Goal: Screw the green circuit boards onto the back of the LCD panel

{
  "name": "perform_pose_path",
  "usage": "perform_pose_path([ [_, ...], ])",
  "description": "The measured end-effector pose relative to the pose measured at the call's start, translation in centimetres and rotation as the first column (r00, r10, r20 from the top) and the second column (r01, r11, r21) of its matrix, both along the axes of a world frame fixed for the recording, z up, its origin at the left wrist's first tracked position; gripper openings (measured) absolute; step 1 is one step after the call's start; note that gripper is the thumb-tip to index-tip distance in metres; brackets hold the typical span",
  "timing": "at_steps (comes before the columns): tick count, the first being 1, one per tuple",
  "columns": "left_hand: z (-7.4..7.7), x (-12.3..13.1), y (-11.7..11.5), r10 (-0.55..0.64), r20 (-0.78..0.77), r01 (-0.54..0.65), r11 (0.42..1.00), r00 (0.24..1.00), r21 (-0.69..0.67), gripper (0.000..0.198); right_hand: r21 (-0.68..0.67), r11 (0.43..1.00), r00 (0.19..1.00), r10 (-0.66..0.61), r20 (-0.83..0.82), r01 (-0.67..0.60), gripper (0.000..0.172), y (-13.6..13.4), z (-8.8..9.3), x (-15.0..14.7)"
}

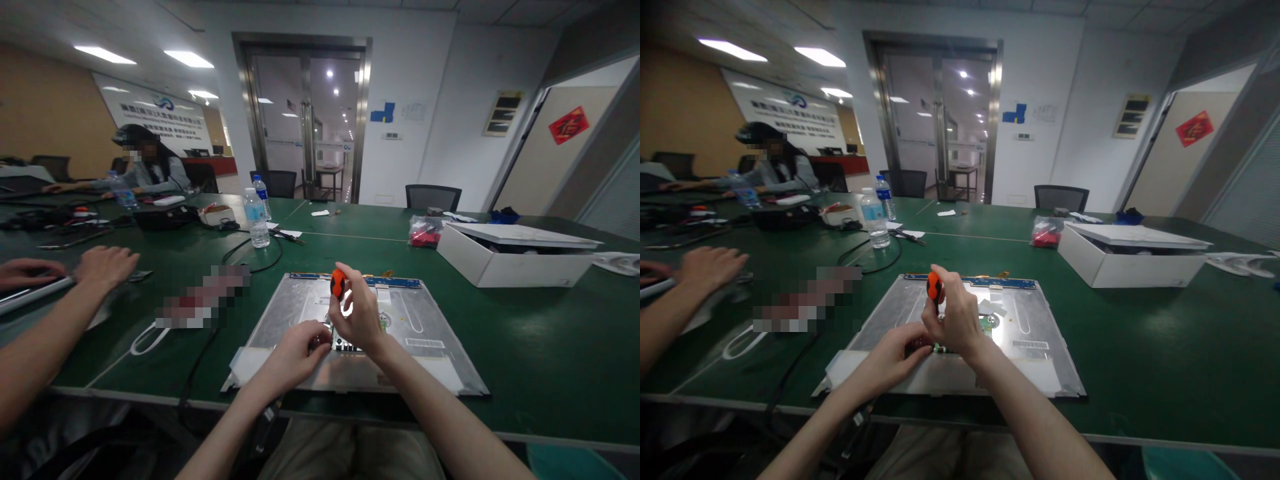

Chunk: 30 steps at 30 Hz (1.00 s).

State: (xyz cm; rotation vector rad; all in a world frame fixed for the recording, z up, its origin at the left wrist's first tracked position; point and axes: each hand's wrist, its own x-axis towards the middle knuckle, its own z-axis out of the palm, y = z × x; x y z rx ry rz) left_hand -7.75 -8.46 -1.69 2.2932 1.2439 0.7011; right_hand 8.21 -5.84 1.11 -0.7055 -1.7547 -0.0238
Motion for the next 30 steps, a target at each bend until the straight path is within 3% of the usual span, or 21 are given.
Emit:
perform_pose_path([
  [5,0.3,0.1,-0.2,0.019,0.005,-0.019,1.000,1.000,0.000,0.010,-0.094,0.994,0.998,-0.063,-0.014,0.061,0.033,0.2,1.3,0.3],
  [8,0.7,0.3,-0.4,0.034,0.000,-0.034,0.999,0.999,-0.017,0.009,-0.243,0.954,0.977,-0.136,0.166,0.175,0.023,0.2,3.8,0.7],
  [11,0.9,0.4,-0.5,0.053,-0.004,-0.053,0.998,0.999,-0.031,0.008,-0.313,0.901,0.871,-0.127,0.475,0.301,0.031,0.3,6.7,1.0],
  [14,0.9,0.4,-0.5,0.062,-0.003,-0.062,0.998,0.998,-0.033,0.007,-0.336,0.874,0.762,-0.057,0.645,0.350,0.048,0.6,9.2,1.1],
  [17,0.7,0.3,-0.3,0.055,-0.011,-0.055,0.998,0.998,-0.035,0.007,-0.366,0.857,0.685,0.020,0.728,0.364,0.040,0.8,10.7,1.0],
  [20,0.5,0.2,-0.2,0.053,-0.028,-0.054,0.998,0.998,-0.033,0.007,-0.397,0.856,0.619,0.120,0.776,0.332,0.020,0.8,11.6,0.9],
  [22,0.5,0.2,-0.2,0.055,-0.035,-0.056,0.998,0.998,-0.033,0.008,-0.434,0.850,0.583,0.197,0.788,0.298,0.017,0.8,12.0,0.9],
  [25,0.6,0.2,-0.3,0.048,-0.028,-0.049,0.998,0.998,-0.033,0.008,-0.483,0.834,0.554,0.279,0.785,0.266,0.030,0.9,12.2,1.4],
  [28,0.7,0.2,-0.3,0.038,-0.016,-0.038,0.999,0.999,-0.028,0.008,-0.479,0.817,0.540,0.257,0.802,0.321,0.051,1.2,12.0,2.0],
  [30,0.7,0.2,-0.3,0.032,-0.014,-0.033,0.999,0.999,-0.023,0.008,-0.461,0.833,0.541,0.245,0.804,0.307,0.050,1.4,11.8,2.5],
])
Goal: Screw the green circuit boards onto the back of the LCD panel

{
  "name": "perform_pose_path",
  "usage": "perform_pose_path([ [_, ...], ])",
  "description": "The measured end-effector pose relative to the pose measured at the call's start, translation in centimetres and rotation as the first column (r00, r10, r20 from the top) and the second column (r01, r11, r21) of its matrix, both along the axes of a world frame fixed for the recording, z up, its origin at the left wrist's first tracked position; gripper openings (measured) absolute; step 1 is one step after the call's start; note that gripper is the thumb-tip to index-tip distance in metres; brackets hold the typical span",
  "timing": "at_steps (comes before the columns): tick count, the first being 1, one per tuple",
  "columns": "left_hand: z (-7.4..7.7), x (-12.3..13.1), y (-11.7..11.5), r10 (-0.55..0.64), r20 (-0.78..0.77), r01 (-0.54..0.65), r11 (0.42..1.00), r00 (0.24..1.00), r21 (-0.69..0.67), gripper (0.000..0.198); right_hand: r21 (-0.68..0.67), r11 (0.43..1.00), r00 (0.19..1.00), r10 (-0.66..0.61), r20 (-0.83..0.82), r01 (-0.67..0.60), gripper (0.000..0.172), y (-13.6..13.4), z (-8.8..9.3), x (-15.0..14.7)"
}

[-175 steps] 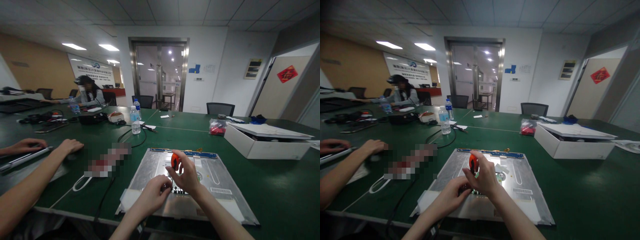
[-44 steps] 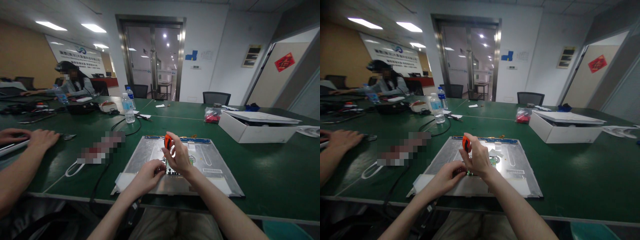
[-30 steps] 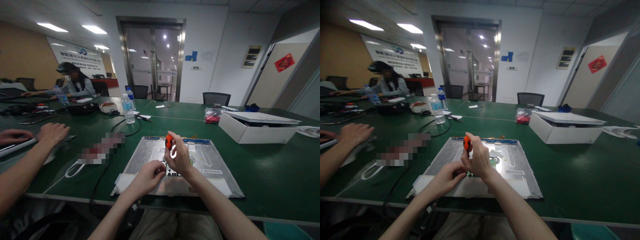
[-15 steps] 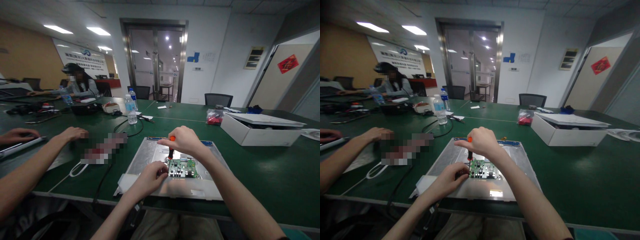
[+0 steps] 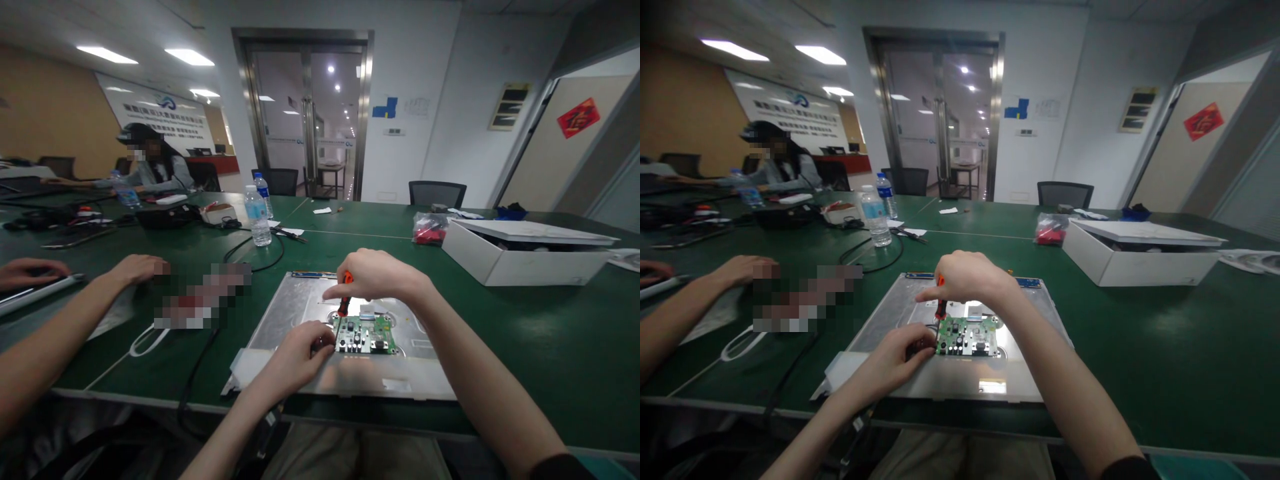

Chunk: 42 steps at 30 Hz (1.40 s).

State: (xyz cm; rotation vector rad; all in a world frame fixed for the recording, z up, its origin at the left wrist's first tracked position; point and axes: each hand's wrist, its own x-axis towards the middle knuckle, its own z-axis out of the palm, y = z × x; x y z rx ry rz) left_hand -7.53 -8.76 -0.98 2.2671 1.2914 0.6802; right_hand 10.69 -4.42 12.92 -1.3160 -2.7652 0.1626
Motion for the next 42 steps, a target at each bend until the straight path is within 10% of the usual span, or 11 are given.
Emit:
perform_pose_path([
  [4,0.0,-0.1,0.0,0.001,-0.003,-0.001,1.000,1.000,0.002,0.010,0.019,0.991,0.989,0.135,-0.056,-0.134,0.026,0.4,-0.2,0.6],
  [13,0.1,0.0,-0.1,0.008,0.000,-0.008,1.000,1.000,-0.019,0.009,0.113,0.993,1.000,-0.028,0.008,0.027,0.047,-0.1,-0.4,-0.7],
  [19,-0.3,-0.2,0.1,-0.012,0.000,0.012,1.000,1.000,0.012,0.013,0.100,0.993,0.998,0.063,-0.028,-0.060,0.021,-0.5,-0.3,-0.5],
  [36,0.0,-0.1,0.0,-0.011,0.012,0.011,1.000,1.000,0.008,0.014,0.058,0.994,0.995,0.096,0.028,-0.097,0.026,-1.7,0.5,0.1],
  [42,-0.2,0.0,0.1,-0.002,0.015,0.002,1.000,1.000,-0.003,0.015,0.064,0.995,0.996,0.080,0.037,-0.082,0.054,-1.7,0.5,0.1],
])
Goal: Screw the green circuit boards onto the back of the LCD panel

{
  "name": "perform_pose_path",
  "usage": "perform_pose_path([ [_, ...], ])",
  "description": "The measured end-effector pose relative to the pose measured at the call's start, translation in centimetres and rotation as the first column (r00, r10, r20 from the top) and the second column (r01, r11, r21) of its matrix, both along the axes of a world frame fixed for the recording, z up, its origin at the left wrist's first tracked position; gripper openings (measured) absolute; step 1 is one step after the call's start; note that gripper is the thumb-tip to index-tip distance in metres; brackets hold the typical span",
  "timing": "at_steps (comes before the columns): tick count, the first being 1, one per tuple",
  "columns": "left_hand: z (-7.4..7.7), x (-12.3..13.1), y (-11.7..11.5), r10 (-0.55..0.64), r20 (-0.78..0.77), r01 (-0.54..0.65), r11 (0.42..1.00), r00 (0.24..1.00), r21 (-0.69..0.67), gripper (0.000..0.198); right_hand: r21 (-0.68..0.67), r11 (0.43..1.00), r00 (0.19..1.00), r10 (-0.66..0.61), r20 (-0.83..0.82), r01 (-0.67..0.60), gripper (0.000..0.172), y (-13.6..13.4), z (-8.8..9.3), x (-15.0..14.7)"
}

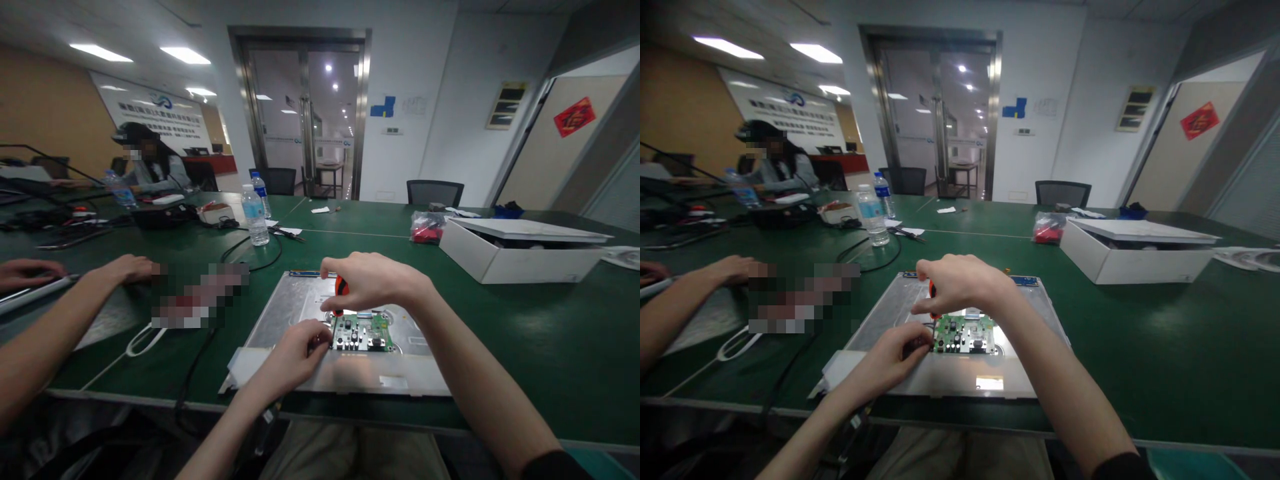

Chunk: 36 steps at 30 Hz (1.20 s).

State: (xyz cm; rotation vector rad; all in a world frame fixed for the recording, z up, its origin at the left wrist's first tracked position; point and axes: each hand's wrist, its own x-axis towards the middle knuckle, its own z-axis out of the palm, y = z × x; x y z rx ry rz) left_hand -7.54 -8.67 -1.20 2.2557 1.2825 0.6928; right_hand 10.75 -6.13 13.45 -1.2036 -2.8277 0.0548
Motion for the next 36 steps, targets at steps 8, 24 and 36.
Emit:
perform_pose_path([
  [8,-0.13,-0.09,0.00,0.016,0.006,-0.016,1.000,1.000,-0.002,0.014,0.025,0.999,0.999,-0.035,-0.002,0.035,0.038,0.34,-0.15,-0.56],
  [24,0.18,0.02,-0.12,-0.001,-0.001,0.001,1.000,1.000,0.011,0.013,0.009,0.997,0.997,0.072,-0.018,-0.072,0.031,0.07,-0.11,-0.16],
  [36,0.37,0.01,-0.19,-0.009,0.008,0.009,1.000,1.000,0.017,0.013,-0.040,0.998,0.999,-0.041,0.029,0.042,0.049,-0.23,0.10,-0.63],
])
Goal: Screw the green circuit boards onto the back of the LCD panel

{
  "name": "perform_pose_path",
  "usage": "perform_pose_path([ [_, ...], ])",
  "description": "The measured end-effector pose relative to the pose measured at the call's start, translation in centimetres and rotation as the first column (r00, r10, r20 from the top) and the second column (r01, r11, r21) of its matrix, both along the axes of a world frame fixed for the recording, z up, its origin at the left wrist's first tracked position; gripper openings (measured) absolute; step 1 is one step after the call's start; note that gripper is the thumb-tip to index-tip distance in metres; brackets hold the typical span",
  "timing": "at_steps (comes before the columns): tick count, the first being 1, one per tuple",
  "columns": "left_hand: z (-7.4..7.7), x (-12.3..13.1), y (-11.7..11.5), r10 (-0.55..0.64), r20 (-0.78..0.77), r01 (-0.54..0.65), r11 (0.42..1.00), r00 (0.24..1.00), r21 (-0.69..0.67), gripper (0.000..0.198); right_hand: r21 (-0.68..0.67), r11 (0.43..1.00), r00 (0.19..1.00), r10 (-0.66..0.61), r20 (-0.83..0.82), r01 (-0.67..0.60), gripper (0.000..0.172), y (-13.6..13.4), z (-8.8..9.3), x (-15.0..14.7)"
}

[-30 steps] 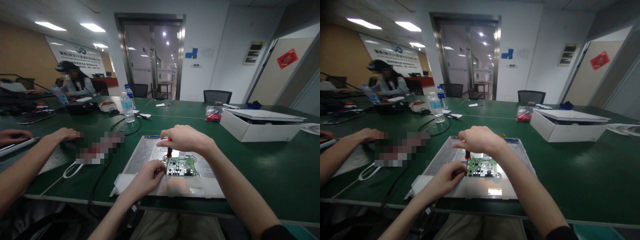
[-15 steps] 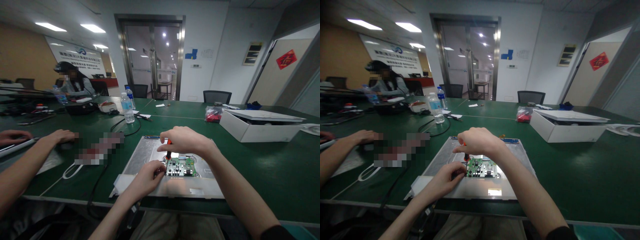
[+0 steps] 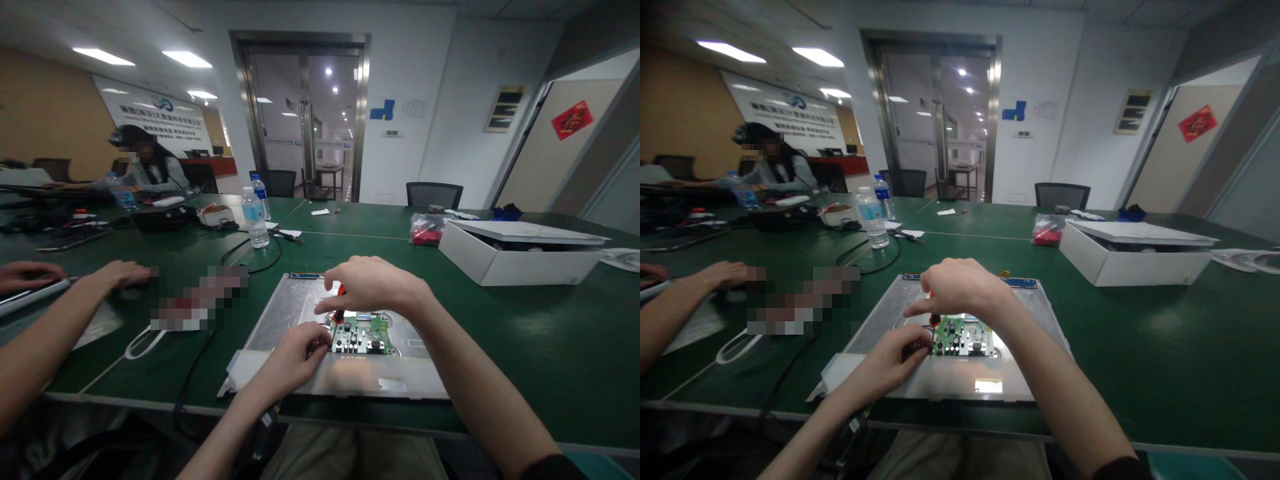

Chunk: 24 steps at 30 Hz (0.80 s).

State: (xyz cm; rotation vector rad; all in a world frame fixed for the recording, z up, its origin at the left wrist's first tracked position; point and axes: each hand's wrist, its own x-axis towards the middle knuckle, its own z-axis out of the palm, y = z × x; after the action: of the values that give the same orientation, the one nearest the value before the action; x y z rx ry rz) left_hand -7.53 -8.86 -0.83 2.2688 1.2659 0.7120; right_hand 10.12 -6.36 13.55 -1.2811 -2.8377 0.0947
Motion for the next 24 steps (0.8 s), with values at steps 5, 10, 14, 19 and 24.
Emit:
perform_pose_path([
  [5,-0.25,-0.04,0.12,0.000,-0.005,0.000,1.000,1.000,-0.013,0.014,0.031,1.000,1.000,0.000,-0.008,0.000,0.040,-0.03,-0.01,-0.04],
  [10,-0.46,-0.17,0.16,-0.005,-0.003,0.005,1.000,1.000,-0.013,0.014,0.050,0.996,0.996,0.076,-0.050,-0.074,0.030,0.20,-0.20,0.44],
  [14,-0.42,-0.17,0.10,-0.007,0.011,0.008,1.000,1.000,-0.023,0.015,-0.023,0.993,0.991,0.115,-0.062,-0.116,0.042,0.14,0.00,0.45],
  [19,-0.46,-0.10,0.06,0.012,0.016,-0.012,1.000,1.000,-0.013,0.015,-0.048,0.999,0.998,-0.015,-0.064,0.012,0.050,0.03,0.15,-0.14],
  [24,-0.40,-0.14,0.12,-0.016,0.000,0.016,1.000,1.000,-0.005,0.014,0.025,1.000,1.000,-0.010,-0.015,0.010,0.043,0.14,-0.08,-0.14],
])
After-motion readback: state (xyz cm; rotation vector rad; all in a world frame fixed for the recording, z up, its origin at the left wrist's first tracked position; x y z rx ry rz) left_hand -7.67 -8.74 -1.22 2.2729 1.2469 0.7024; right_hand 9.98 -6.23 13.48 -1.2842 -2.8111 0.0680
